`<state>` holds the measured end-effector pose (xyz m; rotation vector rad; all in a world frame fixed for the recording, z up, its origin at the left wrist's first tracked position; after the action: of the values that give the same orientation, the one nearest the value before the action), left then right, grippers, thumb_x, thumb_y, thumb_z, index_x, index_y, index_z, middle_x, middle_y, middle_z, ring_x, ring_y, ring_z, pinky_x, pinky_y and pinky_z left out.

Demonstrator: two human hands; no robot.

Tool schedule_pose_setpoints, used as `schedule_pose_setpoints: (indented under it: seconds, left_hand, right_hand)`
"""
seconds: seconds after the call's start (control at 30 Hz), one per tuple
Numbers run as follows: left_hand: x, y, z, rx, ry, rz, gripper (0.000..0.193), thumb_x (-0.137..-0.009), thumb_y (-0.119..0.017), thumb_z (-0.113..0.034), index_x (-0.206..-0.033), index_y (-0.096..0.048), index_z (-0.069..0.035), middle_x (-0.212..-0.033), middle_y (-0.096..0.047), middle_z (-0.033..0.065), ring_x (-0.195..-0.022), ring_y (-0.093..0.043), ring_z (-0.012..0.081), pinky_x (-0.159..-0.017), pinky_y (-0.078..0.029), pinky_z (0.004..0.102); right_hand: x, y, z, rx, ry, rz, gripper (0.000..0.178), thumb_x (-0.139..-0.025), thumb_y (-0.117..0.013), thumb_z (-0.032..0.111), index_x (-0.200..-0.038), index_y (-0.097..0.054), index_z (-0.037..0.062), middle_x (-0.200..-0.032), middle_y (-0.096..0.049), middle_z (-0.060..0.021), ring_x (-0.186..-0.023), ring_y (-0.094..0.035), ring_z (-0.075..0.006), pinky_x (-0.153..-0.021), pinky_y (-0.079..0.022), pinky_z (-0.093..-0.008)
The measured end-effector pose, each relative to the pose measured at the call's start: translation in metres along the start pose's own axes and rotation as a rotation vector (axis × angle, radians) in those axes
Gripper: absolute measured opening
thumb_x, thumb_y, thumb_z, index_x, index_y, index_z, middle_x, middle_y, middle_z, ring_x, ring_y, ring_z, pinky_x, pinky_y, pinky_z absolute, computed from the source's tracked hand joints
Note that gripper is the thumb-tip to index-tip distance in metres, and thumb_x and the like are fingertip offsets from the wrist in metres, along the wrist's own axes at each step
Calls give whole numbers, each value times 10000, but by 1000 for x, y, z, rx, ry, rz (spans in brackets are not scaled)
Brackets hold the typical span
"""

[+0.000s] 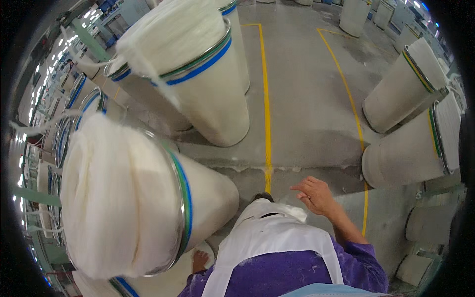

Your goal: The person moves large rolls of white textile roving between cylindrical containers, pulls strands from the rolls, and uses a thin wooden stick to guide and separate the fibers. The person also places metal lids on the containers and walks between workstations.

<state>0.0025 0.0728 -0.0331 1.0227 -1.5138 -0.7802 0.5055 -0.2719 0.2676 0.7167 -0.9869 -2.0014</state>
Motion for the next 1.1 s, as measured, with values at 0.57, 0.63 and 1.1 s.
schedule_pose_setpoints:
  seconds: [0.57,0.63,1.1]
  left_hand:
    - [-39,-124,-927,71,-984,442,433,-900,-554,-362,-1210,-566,-60,-1129,-627,187,-1084,-578,327,-910,-447,418]
    - [-20,-88,-1042,71,-1099,400,466,-905,-550,-368,-1260,-516,-68,-1151,-606,198,-1113,-551,352,-929,-432,428]
    - [-191,103,-1288,1303,-699,-467,730,-959,-415,-520,-1423,-295,30,-1456,-319,215,-1330,-306,325,-1108,-199,410]
  right_hand:
    - [-193,200,-436,59,-584,-163,311,-935,-491,320,-1016,-661,71,-991,-663,-130,-936,-604,-358,-791,-478,-432]
    - [-206,217,-495,75,-688,-165,336,-944,-480,336,-1010,-657,58,-947,-656,-156,-908,-605,-374,-779,-472,-441]
    - [-715,294,-710,88,-218,164,318,-959,-466,310,-1086,-646,82,-1029,-668,-127,-945,-618,-328,-844,-469,-426]
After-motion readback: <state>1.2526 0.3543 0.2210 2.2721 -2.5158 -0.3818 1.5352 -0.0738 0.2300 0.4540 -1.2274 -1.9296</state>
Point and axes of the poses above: each hand's wrist, its own x-axis away from the middle knuckle, its own y-axis out of the back of the hand, z = x × y, the point moved 8 cm from there along -x, towards the middle knuckle
